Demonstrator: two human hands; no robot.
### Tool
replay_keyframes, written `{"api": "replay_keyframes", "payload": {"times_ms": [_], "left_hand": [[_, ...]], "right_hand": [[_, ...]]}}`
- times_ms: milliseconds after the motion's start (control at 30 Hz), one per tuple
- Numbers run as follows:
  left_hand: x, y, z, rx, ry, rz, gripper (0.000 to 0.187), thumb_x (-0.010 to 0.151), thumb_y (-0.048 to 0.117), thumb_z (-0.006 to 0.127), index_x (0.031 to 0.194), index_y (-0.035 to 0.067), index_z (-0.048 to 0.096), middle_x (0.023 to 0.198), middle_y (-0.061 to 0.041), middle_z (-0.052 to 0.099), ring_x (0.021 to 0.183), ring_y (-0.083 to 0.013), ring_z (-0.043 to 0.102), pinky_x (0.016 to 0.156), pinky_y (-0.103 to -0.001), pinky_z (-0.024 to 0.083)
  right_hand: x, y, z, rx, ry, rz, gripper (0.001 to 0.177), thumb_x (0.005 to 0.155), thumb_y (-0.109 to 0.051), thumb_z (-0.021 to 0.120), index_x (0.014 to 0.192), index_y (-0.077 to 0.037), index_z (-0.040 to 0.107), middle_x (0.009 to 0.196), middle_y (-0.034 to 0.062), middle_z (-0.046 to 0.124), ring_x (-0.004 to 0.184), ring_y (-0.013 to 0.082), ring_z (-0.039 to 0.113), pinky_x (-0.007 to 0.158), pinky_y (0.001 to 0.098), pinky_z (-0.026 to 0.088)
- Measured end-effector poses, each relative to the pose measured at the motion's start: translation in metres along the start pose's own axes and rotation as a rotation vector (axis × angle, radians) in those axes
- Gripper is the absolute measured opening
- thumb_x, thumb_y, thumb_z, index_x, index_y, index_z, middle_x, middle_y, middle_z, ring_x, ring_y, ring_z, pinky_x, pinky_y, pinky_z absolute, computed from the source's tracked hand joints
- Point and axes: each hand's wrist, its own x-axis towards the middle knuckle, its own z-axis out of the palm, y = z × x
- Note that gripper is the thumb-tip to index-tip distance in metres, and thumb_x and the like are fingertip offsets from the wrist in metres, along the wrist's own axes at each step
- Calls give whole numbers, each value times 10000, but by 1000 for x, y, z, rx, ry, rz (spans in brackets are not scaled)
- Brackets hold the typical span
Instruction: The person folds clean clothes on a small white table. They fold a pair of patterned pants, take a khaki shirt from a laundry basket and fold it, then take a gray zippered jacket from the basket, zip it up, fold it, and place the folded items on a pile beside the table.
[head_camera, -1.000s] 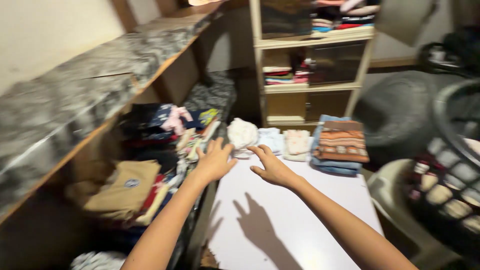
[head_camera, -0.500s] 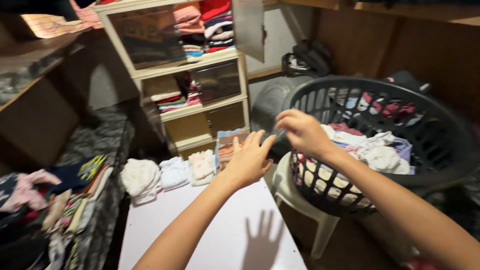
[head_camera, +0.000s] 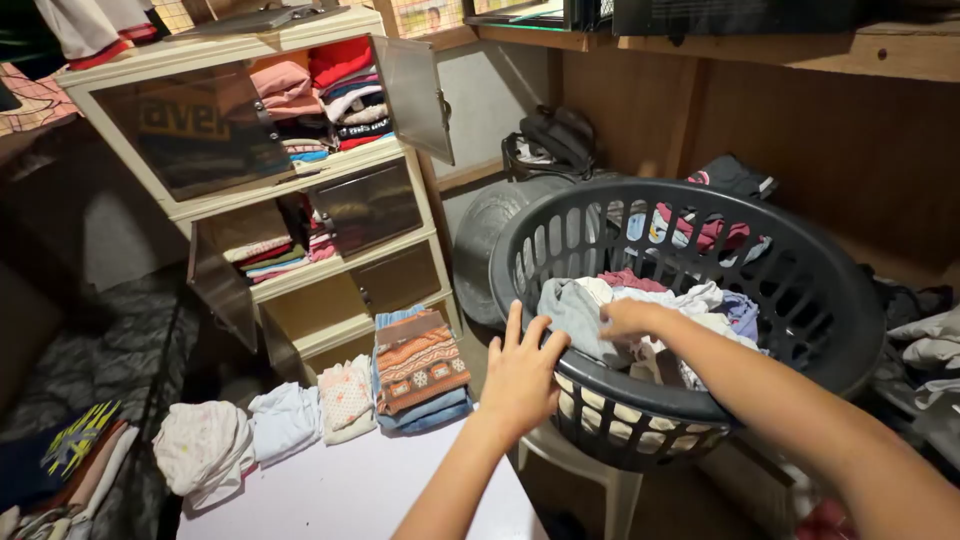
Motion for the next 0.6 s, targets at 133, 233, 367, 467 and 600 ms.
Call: {"api": "replay_keyframes", "payload": {"times_ms": [133, 233, 367, 467, 600], "left_hand": [[2, 11, 3, -109, 38, -27, 578, 677, 79, 801, 1205, 142, 574, 1459, -157, 418, 1517, -479, 156, 1028, -672, 334], [-5, 20, 7, -166, 78, 6, 575, 685, 73, 793, 1212, 128, 569, 1471, -170, 405, 1524, -482, 148, 1061, -639, 317], [-9, 26, 7, -145, 96, 20, 571, 684, 62, 782, 1212, 137, 578, 1480, -161, 410, 1525, -470, 165, 1073, -615, 315], [-13, 27, 5, -98, 127, 11, 550, 692, 68, 791, 1198, 136, 588, 1449, -162, 430, 1518, -469, 180, 1027, -620, 333], [-14, 33, 5, 13, 157, 51, 539, 612, 76, 813, 1103, 106, 593, 1205, -114, 547, 1381, -410, 362, 928, -583, 390]], "right_hand": [[8, 4, 30, -339, -29, -108, 675, 837, -611, 704, 1282, -104, 680, 1194, 133, 729, 1088, 284, 710, 935, 430, 554], [8, 18, 60, -367, 43, -81, 648, 807, -568, 726, 1262, -111, 664, 1251, 103, 689, 1153, 281, 682, 942, 436, 563], [11, 25, 67, -276, 130, -68, 534, 817, -505, 685, 1184, -118, 716, 1234, 112, 707, 1143, 291, 699, 927, 439, 570], [6, 21, 63, -266, 150, -39, 520, 824, -515, 672, 1155, -120, 744, 1210, 122, 735, 1137, 293, 710, 927, 445, 571], [-8, 12, 71, -227, 33, 30, 679, 814, -685, 672, 1144, -95, 732, 1203, 119, 732, 1136, 284, 705, 953, 444, 552]]}}
